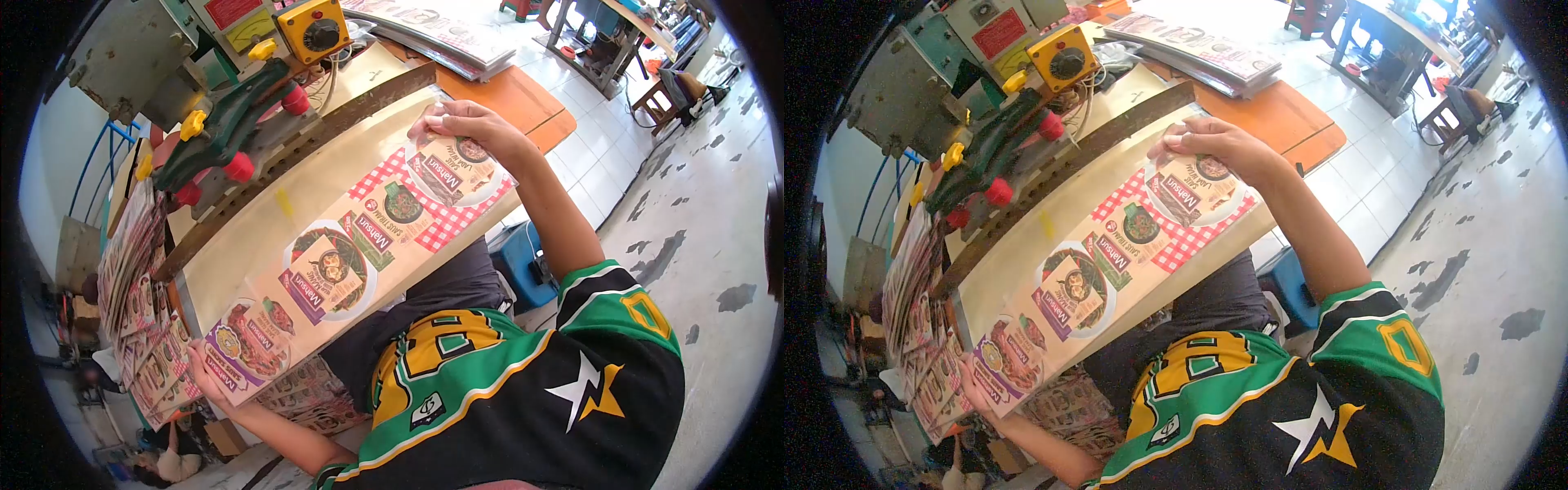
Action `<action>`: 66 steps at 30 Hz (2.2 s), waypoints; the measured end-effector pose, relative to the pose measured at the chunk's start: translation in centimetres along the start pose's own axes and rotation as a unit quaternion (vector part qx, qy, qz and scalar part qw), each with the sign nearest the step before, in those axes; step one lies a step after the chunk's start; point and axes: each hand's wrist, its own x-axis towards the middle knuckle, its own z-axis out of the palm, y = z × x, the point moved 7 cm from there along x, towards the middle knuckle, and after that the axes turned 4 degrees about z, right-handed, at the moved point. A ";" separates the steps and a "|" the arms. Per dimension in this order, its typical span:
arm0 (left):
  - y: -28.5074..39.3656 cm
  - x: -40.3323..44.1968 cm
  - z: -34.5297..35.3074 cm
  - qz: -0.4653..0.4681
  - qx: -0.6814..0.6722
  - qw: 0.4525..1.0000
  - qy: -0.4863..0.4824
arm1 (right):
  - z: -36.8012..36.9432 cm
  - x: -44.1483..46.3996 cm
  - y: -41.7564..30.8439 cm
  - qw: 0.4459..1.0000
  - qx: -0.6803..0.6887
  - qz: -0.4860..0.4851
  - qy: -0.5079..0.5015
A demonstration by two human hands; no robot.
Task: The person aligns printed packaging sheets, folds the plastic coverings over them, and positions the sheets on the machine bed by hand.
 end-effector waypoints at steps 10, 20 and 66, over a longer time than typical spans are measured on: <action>1.1 0.8 -0.4 0.045 0.082 0.996 -0.007 | -0.9 -0.7 0.0 0.996 -0.092 0.001 0.014; 7.4 3.0 -2.3 0.211 0.355 0.910 -0.047 | -4.5 -2.0 -3.4 0.955 -0.243 -0.144 0.094; -0.1 10.1 3.5 0.185 0.614 0.767 0.023 | -4.2 4.4 3.5 0.780 -0.559 0.025 0.281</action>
